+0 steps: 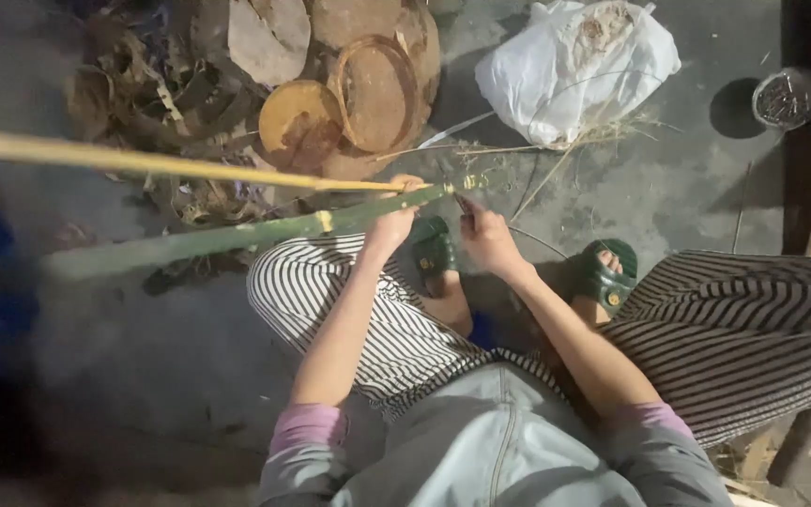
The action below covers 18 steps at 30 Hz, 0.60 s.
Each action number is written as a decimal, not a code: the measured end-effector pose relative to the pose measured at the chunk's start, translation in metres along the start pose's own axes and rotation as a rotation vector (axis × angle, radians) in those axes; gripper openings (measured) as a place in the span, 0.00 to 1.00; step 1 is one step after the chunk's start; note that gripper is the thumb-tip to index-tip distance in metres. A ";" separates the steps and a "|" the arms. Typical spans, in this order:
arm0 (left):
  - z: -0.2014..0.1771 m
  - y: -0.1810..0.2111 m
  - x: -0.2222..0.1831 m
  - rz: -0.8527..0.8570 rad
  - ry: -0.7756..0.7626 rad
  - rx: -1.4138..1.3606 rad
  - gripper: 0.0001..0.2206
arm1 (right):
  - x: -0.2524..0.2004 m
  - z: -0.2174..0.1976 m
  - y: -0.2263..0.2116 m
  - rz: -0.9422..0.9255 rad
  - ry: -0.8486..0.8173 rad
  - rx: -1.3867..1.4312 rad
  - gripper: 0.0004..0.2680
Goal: Shaving bamboo strips with a sickle and bending them into circular hoops.
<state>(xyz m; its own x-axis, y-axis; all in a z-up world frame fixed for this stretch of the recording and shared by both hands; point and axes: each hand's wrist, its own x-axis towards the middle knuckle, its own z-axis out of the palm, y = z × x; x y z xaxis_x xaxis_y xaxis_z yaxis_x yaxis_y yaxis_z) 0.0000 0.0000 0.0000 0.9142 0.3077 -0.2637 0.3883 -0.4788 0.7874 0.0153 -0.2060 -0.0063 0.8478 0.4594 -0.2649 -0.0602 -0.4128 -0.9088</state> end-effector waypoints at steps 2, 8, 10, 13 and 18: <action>-0.023 0.044 -0.014 -0.055 -0.067 -0.032 0.06 | -0.006 0.003 -0.014 0.028 0.001 -0.142 0.20; -0.044 0.063 -0.024 0.261 -0.211 -0.184 0.21 | -0.015 -0.008 -0.058 0.192 -0.090 -0.378 0.31; -0.048 0.075 -0.029 0.434 -0.260 -0.206 0.28 | -0.010 -0.007 -0.047 0.238 -0.115 -0.452 0.30; -0.048 0.097 -0.042 0.334 -0.300 -0.272 0.18 | -0.007 -0.003 -0.029 0.249 -0.063 -0.557 0.31; -0.037 0.085 -0.047 0.330 -0.209 -0.267 0.12 | -0.010 -0.014 -0.038 0.348 -0.009 -0.478 0.34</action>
<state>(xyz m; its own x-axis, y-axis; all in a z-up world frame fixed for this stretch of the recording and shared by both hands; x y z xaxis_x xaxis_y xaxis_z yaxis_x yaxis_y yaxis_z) -0.0145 -0.0247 0.1001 0.9981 -0.0104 -0.0606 0.0551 -0.2866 0.9565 0.0169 -0.2059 0.0353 0.8160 0.2393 -0.5262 -0.0879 -0.8484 -0.5221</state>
